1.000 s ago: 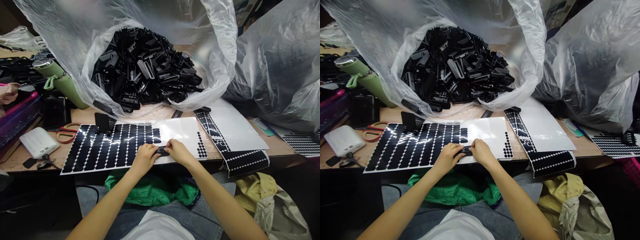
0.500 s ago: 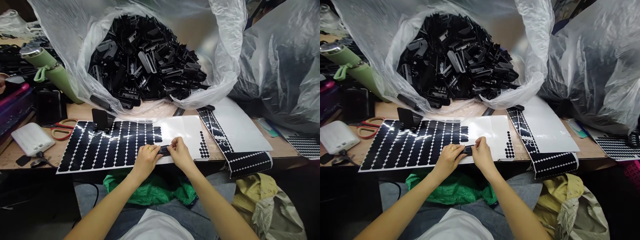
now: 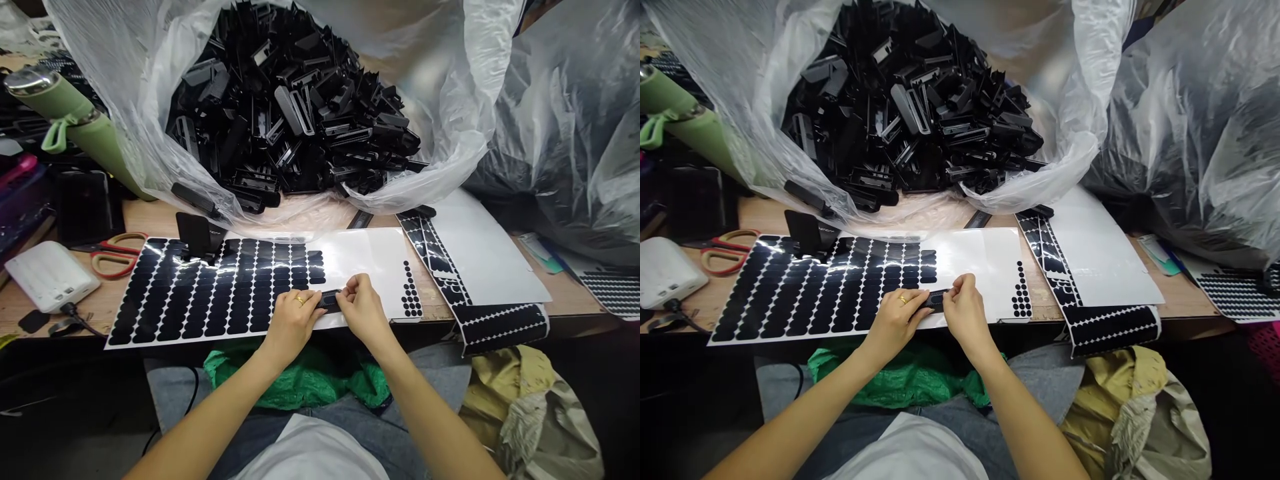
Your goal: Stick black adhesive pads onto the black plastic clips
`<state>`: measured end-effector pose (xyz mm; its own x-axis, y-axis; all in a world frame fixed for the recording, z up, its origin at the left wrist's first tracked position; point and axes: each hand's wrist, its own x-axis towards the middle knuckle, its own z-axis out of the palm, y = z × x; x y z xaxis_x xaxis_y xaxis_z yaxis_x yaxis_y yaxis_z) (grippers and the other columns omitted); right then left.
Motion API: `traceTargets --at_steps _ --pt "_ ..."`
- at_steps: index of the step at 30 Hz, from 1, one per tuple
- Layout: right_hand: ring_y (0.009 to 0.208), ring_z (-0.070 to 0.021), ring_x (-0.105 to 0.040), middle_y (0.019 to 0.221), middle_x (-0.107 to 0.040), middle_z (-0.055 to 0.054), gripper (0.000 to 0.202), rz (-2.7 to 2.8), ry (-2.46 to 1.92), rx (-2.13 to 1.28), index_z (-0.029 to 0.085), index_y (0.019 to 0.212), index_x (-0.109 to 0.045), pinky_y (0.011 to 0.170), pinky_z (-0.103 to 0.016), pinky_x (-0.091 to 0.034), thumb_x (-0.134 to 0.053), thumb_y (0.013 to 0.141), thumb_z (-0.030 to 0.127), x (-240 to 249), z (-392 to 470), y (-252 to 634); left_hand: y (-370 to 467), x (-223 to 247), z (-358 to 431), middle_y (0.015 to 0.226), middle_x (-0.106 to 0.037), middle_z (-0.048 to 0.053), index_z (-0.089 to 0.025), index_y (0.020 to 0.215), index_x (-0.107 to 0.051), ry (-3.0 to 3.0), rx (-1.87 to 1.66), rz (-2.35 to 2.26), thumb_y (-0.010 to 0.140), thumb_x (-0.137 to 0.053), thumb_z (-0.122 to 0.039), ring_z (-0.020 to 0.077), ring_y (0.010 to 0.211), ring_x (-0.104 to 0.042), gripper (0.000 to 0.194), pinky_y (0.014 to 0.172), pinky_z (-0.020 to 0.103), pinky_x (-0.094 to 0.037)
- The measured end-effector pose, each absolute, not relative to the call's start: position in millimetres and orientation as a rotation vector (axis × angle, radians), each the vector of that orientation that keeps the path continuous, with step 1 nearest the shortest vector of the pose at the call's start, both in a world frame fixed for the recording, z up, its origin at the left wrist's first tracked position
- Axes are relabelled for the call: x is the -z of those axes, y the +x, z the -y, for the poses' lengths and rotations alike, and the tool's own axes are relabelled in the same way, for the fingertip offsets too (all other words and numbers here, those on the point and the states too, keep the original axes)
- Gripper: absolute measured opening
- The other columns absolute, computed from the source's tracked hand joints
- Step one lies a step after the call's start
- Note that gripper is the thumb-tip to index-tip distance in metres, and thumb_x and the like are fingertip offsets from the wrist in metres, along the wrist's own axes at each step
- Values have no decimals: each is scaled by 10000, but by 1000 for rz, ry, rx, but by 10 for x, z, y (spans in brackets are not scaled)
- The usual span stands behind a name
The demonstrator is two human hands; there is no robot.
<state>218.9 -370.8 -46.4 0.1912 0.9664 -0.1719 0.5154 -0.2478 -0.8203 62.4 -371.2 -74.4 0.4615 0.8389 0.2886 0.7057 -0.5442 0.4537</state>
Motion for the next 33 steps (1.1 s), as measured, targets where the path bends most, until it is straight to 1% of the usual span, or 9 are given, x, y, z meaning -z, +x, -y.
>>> traceTargets --at_steps 6,11,16,19,21,23,26,31,33 --pt "619 -176 -544 690 -518 5 259 1221 -1988 -885 204 882 -417 618 -319 -417 -466 761 427 517 3783 2313 626 755 3681 987 -633 87 -142 1066 -555 2492 -743 -1325 854 -463 -223 194 864 -532 245 736 354 -390" --pt "691 -188 -513 725 -519 -27 286 1362 -1956 -924 206 711 -480 656 -322 -393 -526 715 488 581 3785 2245 629 843 3774 971 -633 86 -158 1063 -551 2469 -953 -1326 838 -489 -226 204 893 -550 242 772 370 -413" --pt "514 -103 -393 571 -359 67 324 1073 -1544 -1339 220 733 -362 489 -234 -366 -548 719 485 497 3899 2195 478 702 3784 1032 -605 97 -182 1175 -471 2454 -1132 -1214 834 -481 -201 203 983 -533 342 847 361 -421" --pt "542 -88 -381 616 -363 64 294 1094 -1412 -1495 219 762 -357 498 -209 -354 -560 738 431 377 4097 2263 262 389 3303 1108 -567 136 -146 1180 -482 2464 -1122 -1508 834 -449 -197 236 1068 -483 352 897 385 -386" --pt "556 -84 -369 627 -377 62 258 1209 -1427 -1554 216 754 -370 506 -200 -331 -571 741 376 316 4254 2297 108 171 2808 1147 -535 156 -128 1119 -533 2475 -937 -1854 824 -401 -129 268 1111 -437 324 905 412 -356" --pt "554 -80 -348 613 -380 63 232 1323 -1491 -1531 210 728 -378 503 -197 -298 -577 733 327 306 4395 2290 9 27 2337 1240 -456 185 -117 1117 -532 2454 -646 -2139 798 -345 -45 311 1201 -332 377 906 455 -321" --pt "534 -78 -321 576 -371 69 222 1419 -1612 -1418 207 687 -368 493 -203 -263 -575 717 284 403 4538 2223 -2 -30 1937 1209 -456 236 -70 1090 -529 2367 -298 -2320 769 -366 -39 349 1194 -322 361 876 486 -314" --pt "471 -80 -325 509 -341 85 202 1473 -1735 -1325 217 708 -370 478 -212 -262 -559 709 289 656 4665 2109 -105 22 1888 1267 -384 291 -23 1147 -475 2079 -378 -2718 809 -302 -76 378 1189 -318 382 847 525 -309" --pt "455 -80 -342 514 -367 85 163 1472 -1715 -1364 215 755 -396 480 -209 -288 -540 719 283 693 4716 2084 -292 4 1867 1248 -392 319 0 1111 -507 1973 -279 -2768 806 -335 -101 410 1183 -315 364 842 562 -295"
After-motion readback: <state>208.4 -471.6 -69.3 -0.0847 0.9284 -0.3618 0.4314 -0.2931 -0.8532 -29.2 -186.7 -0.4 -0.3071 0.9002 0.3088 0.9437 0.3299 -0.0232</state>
